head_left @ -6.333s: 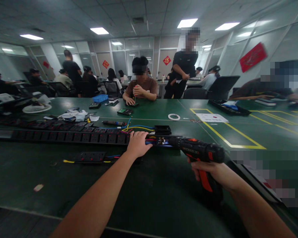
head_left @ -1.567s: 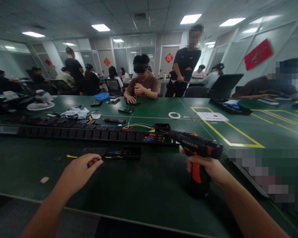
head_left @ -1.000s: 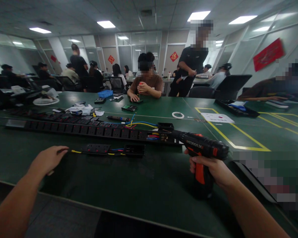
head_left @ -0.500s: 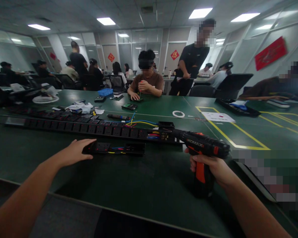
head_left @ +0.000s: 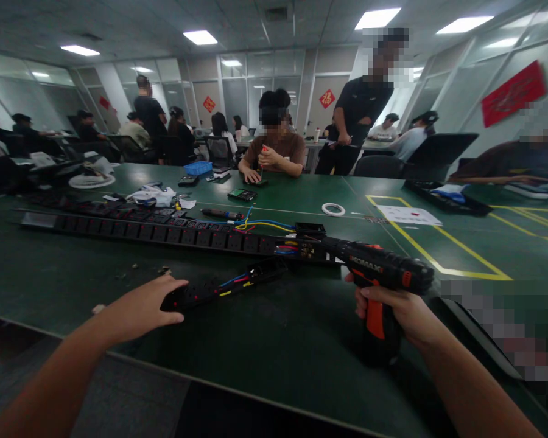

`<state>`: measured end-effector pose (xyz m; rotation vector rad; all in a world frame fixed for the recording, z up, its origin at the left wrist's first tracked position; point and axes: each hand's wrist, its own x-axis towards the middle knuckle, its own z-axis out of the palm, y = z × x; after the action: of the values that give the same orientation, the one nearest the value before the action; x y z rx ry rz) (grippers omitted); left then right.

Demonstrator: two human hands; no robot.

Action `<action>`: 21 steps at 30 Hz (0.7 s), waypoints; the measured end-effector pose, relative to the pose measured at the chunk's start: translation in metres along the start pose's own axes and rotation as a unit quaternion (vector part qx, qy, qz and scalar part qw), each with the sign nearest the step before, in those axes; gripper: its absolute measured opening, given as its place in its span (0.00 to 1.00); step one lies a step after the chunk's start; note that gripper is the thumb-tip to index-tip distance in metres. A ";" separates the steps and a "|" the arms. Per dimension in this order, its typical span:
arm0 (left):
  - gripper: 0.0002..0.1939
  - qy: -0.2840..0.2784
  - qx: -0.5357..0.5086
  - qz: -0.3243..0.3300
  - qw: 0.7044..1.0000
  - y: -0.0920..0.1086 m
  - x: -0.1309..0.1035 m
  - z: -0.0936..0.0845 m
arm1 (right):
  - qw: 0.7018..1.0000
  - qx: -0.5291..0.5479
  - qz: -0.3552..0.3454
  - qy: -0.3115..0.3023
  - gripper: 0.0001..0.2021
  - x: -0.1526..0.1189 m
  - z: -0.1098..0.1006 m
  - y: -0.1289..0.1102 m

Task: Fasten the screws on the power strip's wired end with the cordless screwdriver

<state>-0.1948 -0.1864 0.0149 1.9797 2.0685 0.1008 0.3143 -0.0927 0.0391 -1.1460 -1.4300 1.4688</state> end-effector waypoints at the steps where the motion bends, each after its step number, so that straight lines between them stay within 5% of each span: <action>1: 0.42 -0.002 -0.003 0.001 1.000 0.001 -0.003 0.007 | 1.000 0.002 0.000 -0.001 0.19 0.000 0.000 0.000; 5: 0.47 0.010 -0.006 -0.018 1.000 0.004 -0.008 0.027 | 1.000 0.003 -0.002 0.003 0.18 -0.001 0.000 -0.001; 10: 0.41 0.002 -0.040 0.024 0.999 -0.002 0.006 0.025 | 1.000 -0.006 -0.007 -0.006 0.18 -0.001 -0.001 -0.001; 14: 0.37 -0.026 -0.017 0.036 0.999 -0.024 0.028 0.014 | 1.000 -0.011 -0.009 -0.005 0.18 0.000 0.000 -0.001; 21: 0.38 -0.044 0.045 -0.044 0.997 -0.083 0.064 0.008 | 1.000 -0.009 -0.003 0.003 0.18 -0.002 0.001 -0.003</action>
<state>-0.2743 -0.1297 -0.0223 1.9023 2.1355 -0.0966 0.3136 -0.0946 0.0425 -1.1553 -1.4443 1.4510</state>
